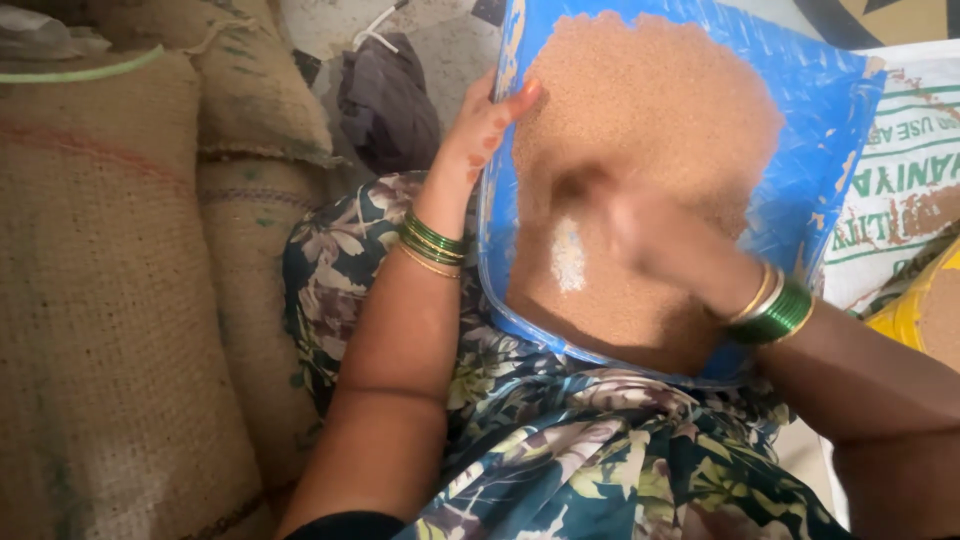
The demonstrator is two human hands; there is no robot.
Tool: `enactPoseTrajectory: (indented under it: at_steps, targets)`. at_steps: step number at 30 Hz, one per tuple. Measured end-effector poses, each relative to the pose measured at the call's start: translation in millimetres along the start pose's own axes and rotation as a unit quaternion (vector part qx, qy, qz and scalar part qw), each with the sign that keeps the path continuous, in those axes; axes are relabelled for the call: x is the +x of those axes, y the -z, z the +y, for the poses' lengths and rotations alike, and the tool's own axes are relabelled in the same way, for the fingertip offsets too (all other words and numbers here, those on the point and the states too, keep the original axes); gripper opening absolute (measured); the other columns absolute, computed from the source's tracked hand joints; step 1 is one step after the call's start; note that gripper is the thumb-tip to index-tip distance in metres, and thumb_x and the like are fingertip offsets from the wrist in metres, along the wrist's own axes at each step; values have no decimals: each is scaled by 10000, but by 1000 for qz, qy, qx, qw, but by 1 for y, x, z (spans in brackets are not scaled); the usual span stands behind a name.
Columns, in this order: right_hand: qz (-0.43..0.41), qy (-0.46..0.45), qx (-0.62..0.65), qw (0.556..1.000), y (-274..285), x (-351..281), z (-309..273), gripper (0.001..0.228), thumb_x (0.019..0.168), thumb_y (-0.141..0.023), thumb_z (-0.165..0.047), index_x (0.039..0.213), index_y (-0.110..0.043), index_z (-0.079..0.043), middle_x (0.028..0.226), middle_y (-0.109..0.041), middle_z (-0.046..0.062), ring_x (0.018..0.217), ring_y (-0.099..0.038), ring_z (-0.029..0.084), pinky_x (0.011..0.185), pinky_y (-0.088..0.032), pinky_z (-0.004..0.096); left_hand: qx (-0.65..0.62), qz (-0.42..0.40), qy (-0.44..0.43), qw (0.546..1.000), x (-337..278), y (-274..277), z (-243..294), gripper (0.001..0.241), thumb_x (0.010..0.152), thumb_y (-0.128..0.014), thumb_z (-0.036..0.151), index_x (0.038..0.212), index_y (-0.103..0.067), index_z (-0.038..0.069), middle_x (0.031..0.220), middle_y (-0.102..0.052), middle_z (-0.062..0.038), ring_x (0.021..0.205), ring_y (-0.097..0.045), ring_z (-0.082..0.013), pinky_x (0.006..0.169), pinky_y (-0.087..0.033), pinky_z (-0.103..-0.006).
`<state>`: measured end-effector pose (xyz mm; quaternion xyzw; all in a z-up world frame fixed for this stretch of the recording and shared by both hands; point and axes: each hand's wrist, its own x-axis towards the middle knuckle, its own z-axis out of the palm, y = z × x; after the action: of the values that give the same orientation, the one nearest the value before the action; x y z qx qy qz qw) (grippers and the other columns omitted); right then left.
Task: The person is winnowing and sorting coriander seeds in a blue tray.
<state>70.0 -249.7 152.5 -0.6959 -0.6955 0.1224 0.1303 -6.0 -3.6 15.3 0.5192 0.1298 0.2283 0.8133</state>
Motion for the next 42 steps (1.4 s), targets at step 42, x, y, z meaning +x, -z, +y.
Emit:
enactPoseTrajectory:
  at_steps: [42]
  targets:
    - [116, -70, 42, 990, 8, 66, 31, 213, 904, -593, -43, 1079, -710, -75, 970, -698, 196, 864, -672, 396, 781, -542, 472, 106, 52, 10, 993, -8, -18, 30, 822, 890, -656, 657, 1373, -610, -7, 1280, -655, -55, 1207, -545, -136, 1058, -424, -311]
